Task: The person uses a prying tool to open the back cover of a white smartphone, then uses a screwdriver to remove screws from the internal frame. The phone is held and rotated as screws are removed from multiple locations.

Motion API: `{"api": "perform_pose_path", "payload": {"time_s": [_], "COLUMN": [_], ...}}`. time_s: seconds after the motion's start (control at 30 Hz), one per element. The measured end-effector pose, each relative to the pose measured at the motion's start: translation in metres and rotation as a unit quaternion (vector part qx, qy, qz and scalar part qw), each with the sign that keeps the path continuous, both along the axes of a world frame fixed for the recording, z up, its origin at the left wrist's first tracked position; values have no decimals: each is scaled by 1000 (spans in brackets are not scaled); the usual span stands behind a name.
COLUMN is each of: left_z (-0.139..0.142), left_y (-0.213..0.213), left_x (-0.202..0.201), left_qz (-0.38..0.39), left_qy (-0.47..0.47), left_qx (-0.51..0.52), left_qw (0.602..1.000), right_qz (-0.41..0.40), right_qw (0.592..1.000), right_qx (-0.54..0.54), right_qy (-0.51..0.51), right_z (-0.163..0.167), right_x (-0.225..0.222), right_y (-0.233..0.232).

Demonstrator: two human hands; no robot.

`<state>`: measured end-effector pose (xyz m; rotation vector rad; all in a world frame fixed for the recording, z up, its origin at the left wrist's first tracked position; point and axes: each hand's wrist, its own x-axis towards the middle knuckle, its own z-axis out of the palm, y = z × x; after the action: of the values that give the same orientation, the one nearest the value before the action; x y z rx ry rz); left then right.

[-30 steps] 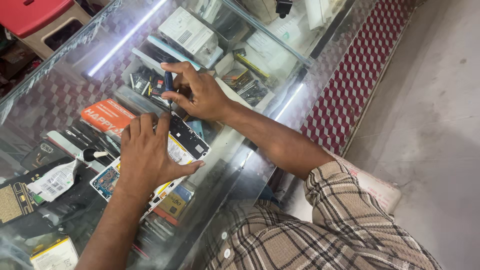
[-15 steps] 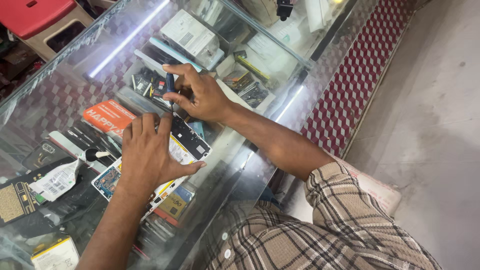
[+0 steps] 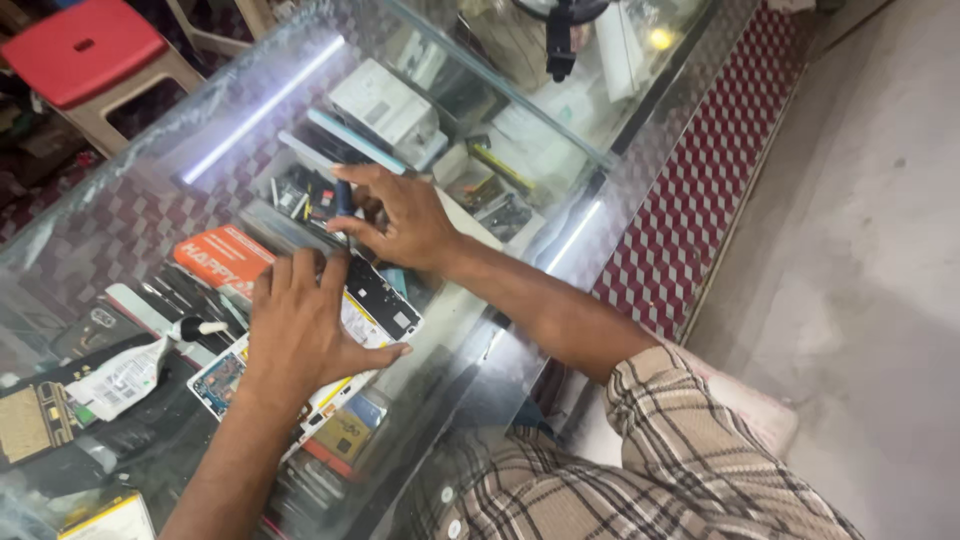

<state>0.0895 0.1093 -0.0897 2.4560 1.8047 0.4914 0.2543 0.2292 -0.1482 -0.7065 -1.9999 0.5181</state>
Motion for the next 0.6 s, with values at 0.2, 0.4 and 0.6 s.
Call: {"api": "perform_pose_path", "payload": {"time_s": [0.2, 0.4, 0.6], "left_z": [0, -1, -7], "left_y": [-1, -5, -11], "left_x": [-1, -3, 0], "left_qz": [-3, -6, 8], "left_qy": [18, 8, -25], "left_qx": [18, -3, 32], "left_qw": [1000, 1000, 999], "right_qz": [59, 50, 30], "right_qw": [997, 997, 995], "right_qx": [58, 47, 97], "right_qy": [1, 19, 17], "right_z": [3, 2, 2], "right_x": [3, -1, -2], "right_y": [-5, -3, -7]}}
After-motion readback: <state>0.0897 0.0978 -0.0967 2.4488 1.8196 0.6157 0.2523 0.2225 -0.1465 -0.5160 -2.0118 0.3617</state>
